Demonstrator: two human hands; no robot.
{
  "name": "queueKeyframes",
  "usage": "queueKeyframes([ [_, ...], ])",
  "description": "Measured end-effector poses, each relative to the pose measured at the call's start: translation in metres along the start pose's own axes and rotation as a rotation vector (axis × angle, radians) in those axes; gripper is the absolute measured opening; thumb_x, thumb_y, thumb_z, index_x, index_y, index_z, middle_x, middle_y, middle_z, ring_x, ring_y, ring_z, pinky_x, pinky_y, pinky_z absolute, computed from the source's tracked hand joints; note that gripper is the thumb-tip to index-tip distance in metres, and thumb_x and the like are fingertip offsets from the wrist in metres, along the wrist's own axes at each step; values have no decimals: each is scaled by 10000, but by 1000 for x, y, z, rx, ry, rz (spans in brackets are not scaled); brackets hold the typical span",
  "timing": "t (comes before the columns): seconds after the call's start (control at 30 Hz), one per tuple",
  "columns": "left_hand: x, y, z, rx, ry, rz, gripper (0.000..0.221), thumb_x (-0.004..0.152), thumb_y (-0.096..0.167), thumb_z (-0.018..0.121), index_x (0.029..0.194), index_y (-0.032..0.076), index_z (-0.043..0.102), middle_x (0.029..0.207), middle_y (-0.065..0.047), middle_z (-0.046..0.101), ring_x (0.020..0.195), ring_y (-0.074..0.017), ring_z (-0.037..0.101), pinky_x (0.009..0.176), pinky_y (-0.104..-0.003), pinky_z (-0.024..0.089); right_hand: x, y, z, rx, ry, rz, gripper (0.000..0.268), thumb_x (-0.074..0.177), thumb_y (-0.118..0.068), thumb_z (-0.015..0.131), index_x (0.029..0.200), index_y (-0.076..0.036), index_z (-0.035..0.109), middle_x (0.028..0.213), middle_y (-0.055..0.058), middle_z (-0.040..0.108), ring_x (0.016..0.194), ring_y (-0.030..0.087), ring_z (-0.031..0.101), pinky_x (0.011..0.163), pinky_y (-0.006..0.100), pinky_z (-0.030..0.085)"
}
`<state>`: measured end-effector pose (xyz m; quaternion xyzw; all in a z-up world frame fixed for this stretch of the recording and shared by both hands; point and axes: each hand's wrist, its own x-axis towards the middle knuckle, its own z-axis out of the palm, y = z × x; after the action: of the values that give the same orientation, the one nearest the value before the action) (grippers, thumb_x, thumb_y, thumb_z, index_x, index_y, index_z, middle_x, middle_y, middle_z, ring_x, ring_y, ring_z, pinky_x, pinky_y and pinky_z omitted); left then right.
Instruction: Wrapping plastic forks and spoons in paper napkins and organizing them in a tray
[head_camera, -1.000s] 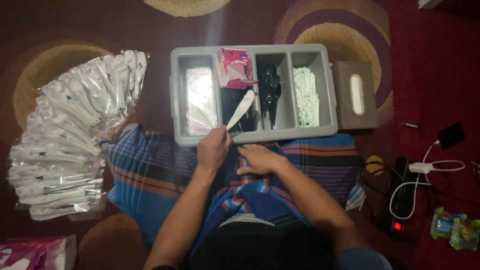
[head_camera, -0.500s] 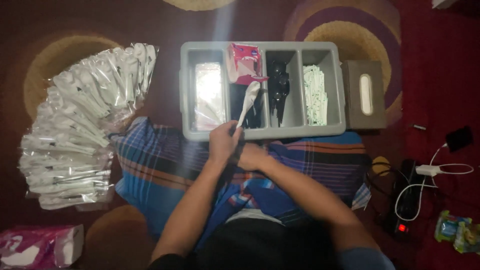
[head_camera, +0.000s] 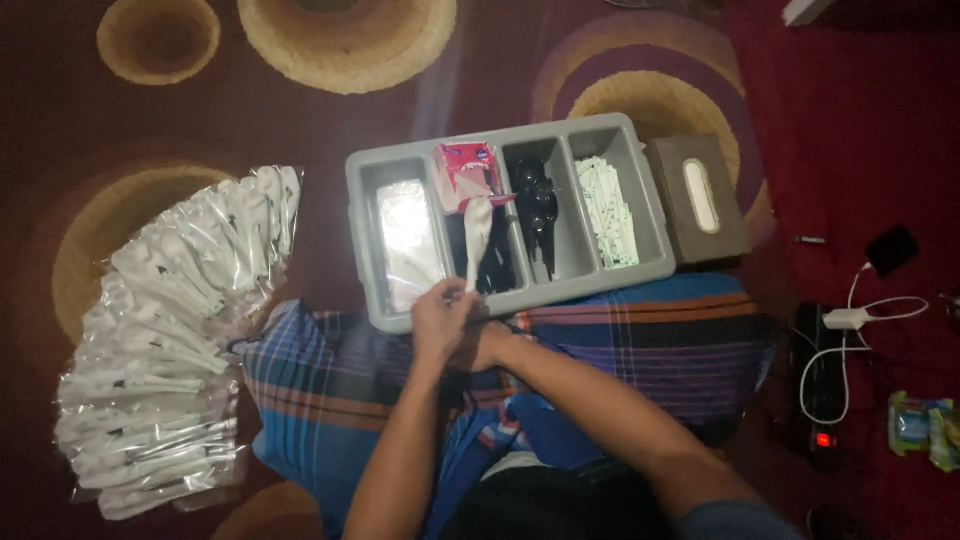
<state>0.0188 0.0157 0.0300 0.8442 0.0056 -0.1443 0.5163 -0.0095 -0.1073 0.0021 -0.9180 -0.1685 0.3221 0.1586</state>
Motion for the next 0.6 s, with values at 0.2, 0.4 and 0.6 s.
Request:
queueKeyframes([
  [0.2, 0, 0, 21, -162, -208, -220, 256, 878, 265, 801, 1091, 127, 768, 932, -77, 799, 922, -259, 761, 831, -401, 585, -5, -7, 13, 99, -10, 54, 707, 853, -556, 606, 1333, -37, 647, 1377, 184, 642, 1346, 379, 555, 1144, 569, 379],
  [0.4, 3, 5, 21, -355, -141, -254, 229, 861, 199, 772, 1066, 97, 756, 848, -80, 782, 816, -208, 764, 764, -347, 608, -34, -6, -8, 89, -86, 11, 787, 800, -599, 614, 1360, -48, 645, 1423, 200, 611, 1372, 414, 533, 1214, 579, 313],
  [0.6, 1, 1, 21, -620, -82, -288, 217, 875, 106, 763, 1079, 39, 725, 922, -147, 779, 829, -250, 752, 679, -369, 647, -77, -43, -50, 2, -145, 190, 811, 813, -607, 626, 1247, 76, 678, 1196, 268, 713, 1121, 457, 686, 976, 598, 529],
])
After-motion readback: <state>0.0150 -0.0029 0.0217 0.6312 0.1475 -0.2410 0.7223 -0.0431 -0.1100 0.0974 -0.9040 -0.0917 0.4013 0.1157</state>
